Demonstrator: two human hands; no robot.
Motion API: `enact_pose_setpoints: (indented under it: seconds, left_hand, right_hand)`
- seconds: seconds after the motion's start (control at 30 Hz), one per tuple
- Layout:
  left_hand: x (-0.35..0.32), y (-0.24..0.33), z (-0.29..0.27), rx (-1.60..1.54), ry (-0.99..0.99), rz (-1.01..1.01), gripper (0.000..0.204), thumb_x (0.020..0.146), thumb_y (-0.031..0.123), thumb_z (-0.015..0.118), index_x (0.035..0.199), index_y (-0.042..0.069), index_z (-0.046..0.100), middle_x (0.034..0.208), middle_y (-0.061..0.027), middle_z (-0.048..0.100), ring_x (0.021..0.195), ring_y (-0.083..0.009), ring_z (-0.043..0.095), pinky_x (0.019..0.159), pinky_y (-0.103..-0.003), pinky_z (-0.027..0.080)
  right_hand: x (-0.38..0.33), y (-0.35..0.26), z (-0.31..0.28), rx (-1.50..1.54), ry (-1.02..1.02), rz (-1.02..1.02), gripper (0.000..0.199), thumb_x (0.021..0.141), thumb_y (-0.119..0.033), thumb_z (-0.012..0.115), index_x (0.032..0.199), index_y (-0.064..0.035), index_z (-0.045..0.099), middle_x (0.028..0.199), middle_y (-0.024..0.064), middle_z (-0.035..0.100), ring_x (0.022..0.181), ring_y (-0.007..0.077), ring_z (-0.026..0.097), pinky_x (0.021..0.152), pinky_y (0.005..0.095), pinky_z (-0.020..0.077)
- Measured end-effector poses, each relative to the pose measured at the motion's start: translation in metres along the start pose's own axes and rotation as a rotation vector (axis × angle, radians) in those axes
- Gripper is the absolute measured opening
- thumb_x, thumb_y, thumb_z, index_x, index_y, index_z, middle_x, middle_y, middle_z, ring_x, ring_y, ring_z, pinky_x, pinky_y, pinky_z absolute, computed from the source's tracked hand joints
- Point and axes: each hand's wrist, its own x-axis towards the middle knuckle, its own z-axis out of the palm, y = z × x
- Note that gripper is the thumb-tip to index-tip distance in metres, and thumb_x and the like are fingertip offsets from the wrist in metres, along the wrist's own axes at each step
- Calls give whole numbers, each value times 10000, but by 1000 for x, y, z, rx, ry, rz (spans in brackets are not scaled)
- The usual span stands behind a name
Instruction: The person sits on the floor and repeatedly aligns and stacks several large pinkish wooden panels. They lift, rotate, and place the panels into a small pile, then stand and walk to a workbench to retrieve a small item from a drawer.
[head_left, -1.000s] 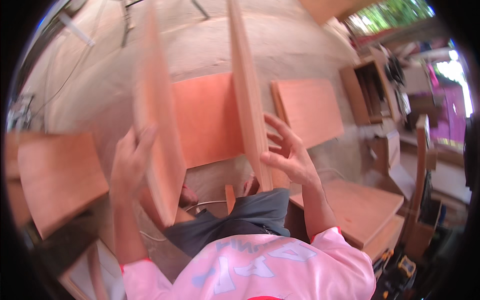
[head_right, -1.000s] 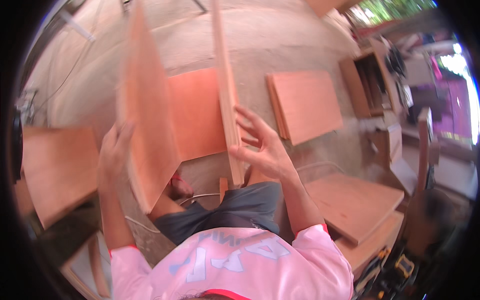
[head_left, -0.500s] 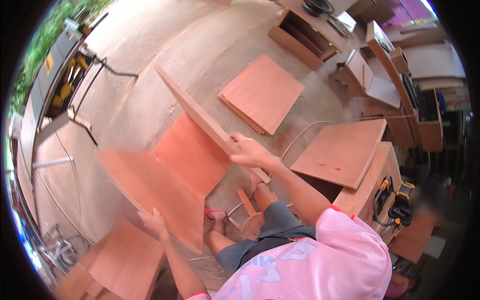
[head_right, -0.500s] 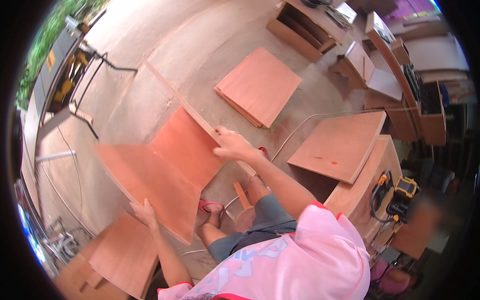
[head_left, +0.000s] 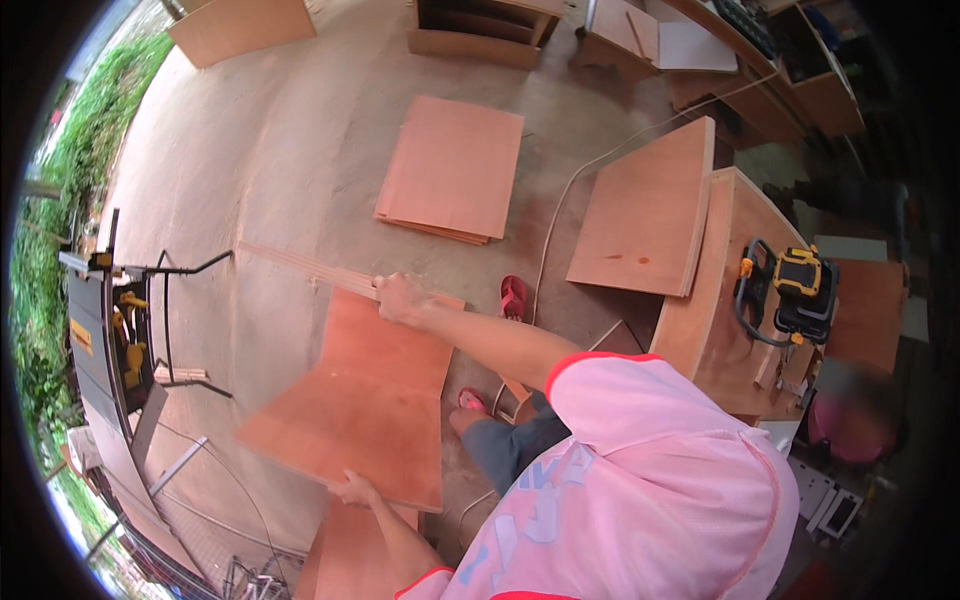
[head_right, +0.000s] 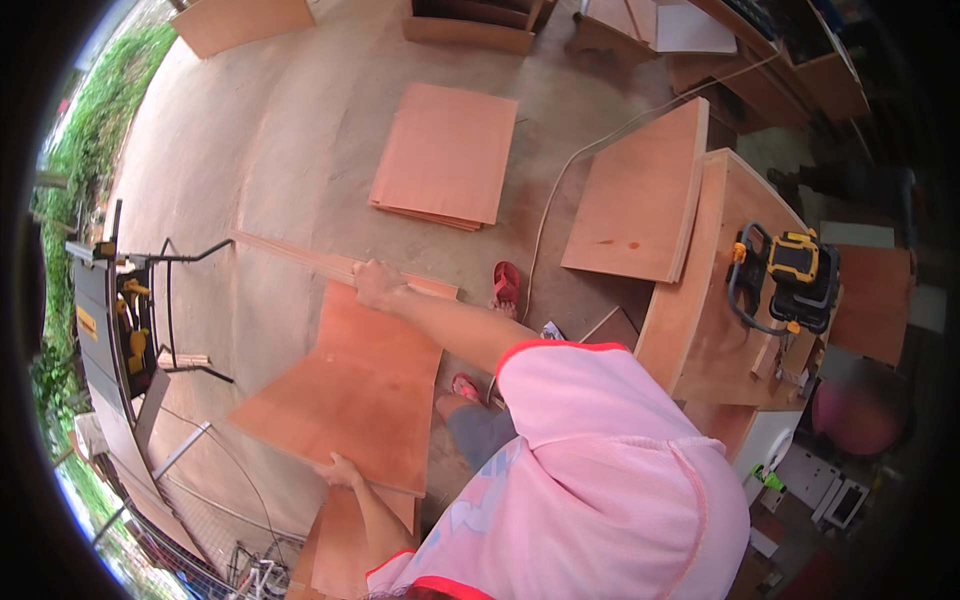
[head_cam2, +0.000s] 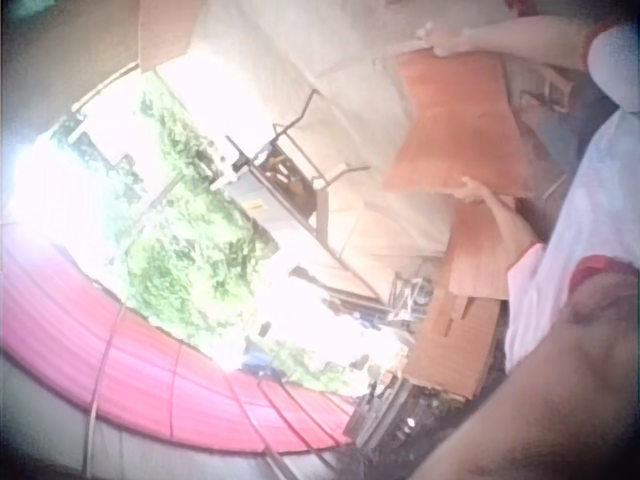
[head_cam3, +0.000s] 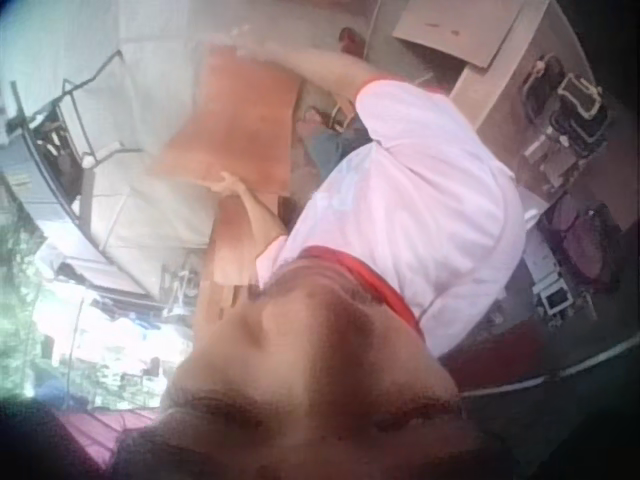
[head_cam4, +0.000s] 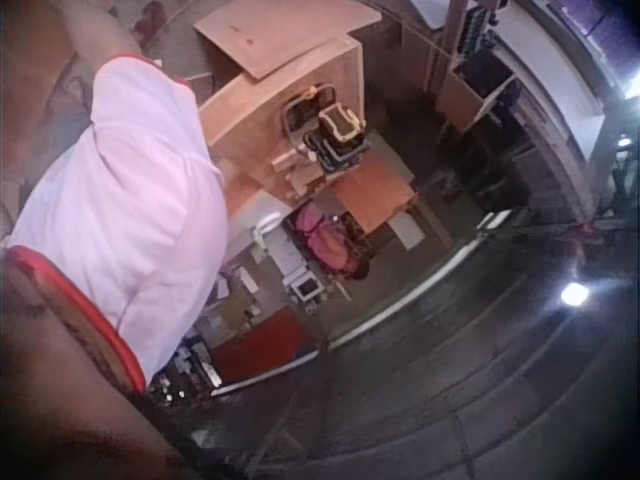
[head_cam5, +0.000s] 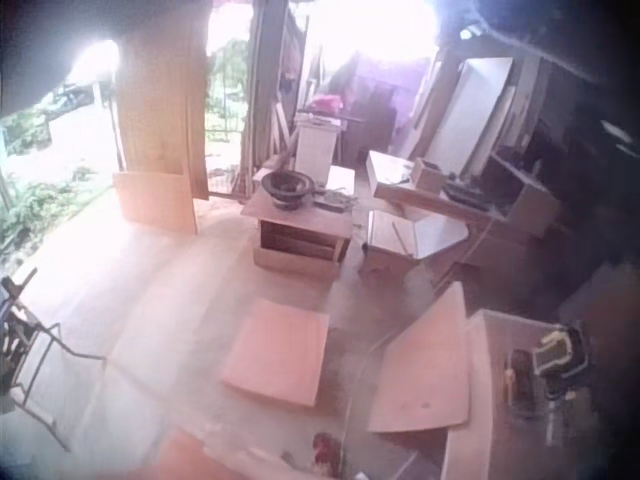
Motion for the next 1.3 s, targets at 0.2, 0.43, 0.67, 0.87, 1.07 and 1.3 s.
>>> enact_pose_setpoints:
  seconds: [0.2, 0.43, 0.67, 0.87, 1.07, 1.3]
  left_hand:
    - [11, -10, 7, -16, 49, 48, 706, 860, 365, 734, 1395, -16, 477, 1067, -347, 676, 953, -519, 680, 812, -593, 569]
    - [21, 35, 13, 87, -232, 64, 741, 861, 367, 742, 1422, -14, 442, 1083, -346, 671, 953, -523, 675, 813, -587, 575]
    - [57, 133, 37, 109, -511, 386, 724, 862, 367, 748, 1410, -11, 463, 1084, -328, 679, 945, -499, 680, 805, -568, 576]
    - [76, 200, 39, 105, -709, 611, 710, 862, 367, 754, 1400, -8, 481, 1085, -313, 686, 939, -479, 683, 799, -551, 578]
    - [93, 251, 32, 108, -855, 809, 696, 863, 367, 759, 1389, -5, 498, 1086, -297, 693, 932, -459, 687, 793, -535, 579]
    - [90, 299, 16, 135, -975, 950, 679, 863, 367, 765, 1377, -2, 519, 1088, -279, 701, 924, -435, 692, 786, -516, 581]
  right_hand:
    - [15, 10, 4, -366, 80, -79, 262, 798, -131, 635, 999, -20, 760, 890, 226, 750, 858, 377, 755, 801, 489, 600]
    - [12, -8, 4, -302, 26, 1, 237, 702, -142, 672, 871, -32, 796, 870, 195, 758, 836, 340, 758, 746, 470, 608]
    - [13, -13, 10, -336, -98, 18, 266, 744, -152, 688, 954, -20, 784, 987, 204, 750, 970, 354, 725, 839, 465, 582]
    - [21, -25, -19, -316, -63, 5, 238, 722, -109, 668, 905, 2, 773, 938, 209, 745, 949, 359, 729, 795, 479, 591]
    - [-39, -28, -116, -293, 47, 27, 267, 709, -91, 643, 918, 32, 755, 902, 228, 735, 868, 396, 731, 749, 497, 599]
    - [-168, -23, -207, -166, 289, 252, 286, 679, -195, 692, 891, -22, 774, 835, 246, 720, 833, 397, 728, 758, 501, 590]
